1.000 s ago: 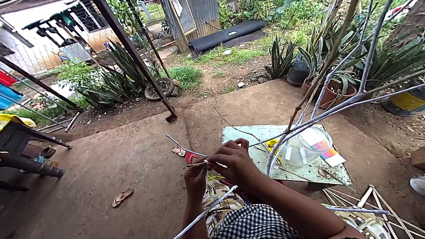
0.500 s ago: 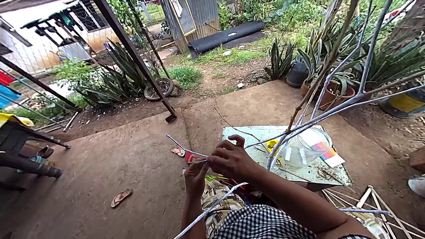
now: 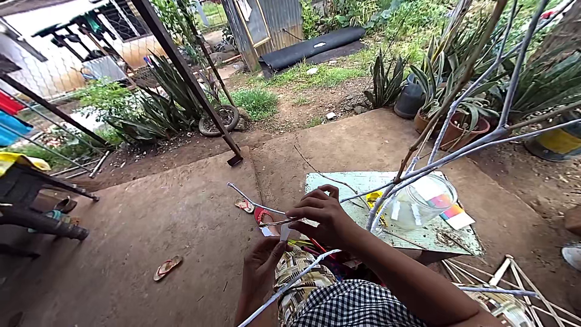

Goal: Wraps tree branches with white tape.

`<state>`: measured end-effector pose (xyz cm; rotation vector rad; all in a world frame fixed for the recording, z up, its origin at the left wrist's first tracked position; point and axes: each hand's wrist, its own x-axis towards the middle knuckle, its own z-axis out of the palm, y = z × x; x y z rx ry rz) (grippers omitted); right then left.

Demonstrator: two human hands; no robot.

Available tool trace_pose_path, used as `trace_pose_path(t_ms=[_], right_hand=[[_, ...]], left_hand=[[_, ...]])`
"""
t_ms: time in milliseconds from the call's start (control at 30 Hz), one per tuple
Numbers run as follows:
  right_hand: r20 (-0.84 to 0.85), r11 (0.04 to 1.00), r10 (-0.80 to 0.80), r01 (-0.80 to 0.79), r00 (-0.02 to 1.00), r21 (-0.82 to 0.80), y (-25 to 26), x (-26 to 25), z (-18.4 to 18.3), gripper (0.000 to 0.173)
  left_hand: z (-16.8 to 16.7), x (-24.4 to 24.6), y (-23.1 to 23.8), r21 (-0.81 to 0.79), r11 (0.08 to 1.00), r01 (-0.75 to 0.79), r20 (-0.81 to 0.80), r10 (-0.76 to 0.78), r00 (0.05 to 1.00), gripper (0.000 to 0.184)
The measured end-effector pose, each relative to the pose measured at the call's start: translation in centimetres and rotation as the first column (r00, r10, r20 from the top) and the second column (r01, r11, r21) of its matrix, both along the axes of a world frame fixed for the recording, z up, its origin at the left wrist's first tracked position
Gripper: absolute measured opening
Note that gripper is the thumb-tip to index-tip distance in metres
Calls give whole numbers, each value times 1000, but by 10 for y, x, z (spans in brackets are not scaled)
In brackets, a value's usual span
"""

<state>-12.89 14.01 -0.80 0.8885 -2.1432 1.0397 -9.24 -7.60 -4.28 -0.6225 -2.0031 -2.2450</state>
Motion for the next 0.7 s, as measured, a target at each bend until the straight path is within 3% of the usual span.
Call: trace_pose_path(t_ms=[100,200,333,433,533,700], right_hand=[[62,997,58,-54,996,-57,5,10,-2,31],[29,999,19,-17,999,-36,4,14,-4,35],[-20,1000,-11,11,1000,4,-1,14,-3,26],[2,997,6,-6,1000,-82,-10,16,-3,26],[27,990,-11,14,1000,-141,-15,19,-3,27],[-7,985,-29,28,1000,-171,-17,23,-7,26]], left_hand=[[10,11,-6,11,997,80,47,-81,996,12],[26,22,-12,-38,991,125,82,-122,989,12],[58,29,-29,-311,948,69,-65,-94,993,13],[96,22,-38,-542,837,-70,-320,-129,939,16],[136,5,-34,-674,697,-246,-500,-185,846,23],[180,-45,-23,-770,549,-327,-543,-292,787,27]])
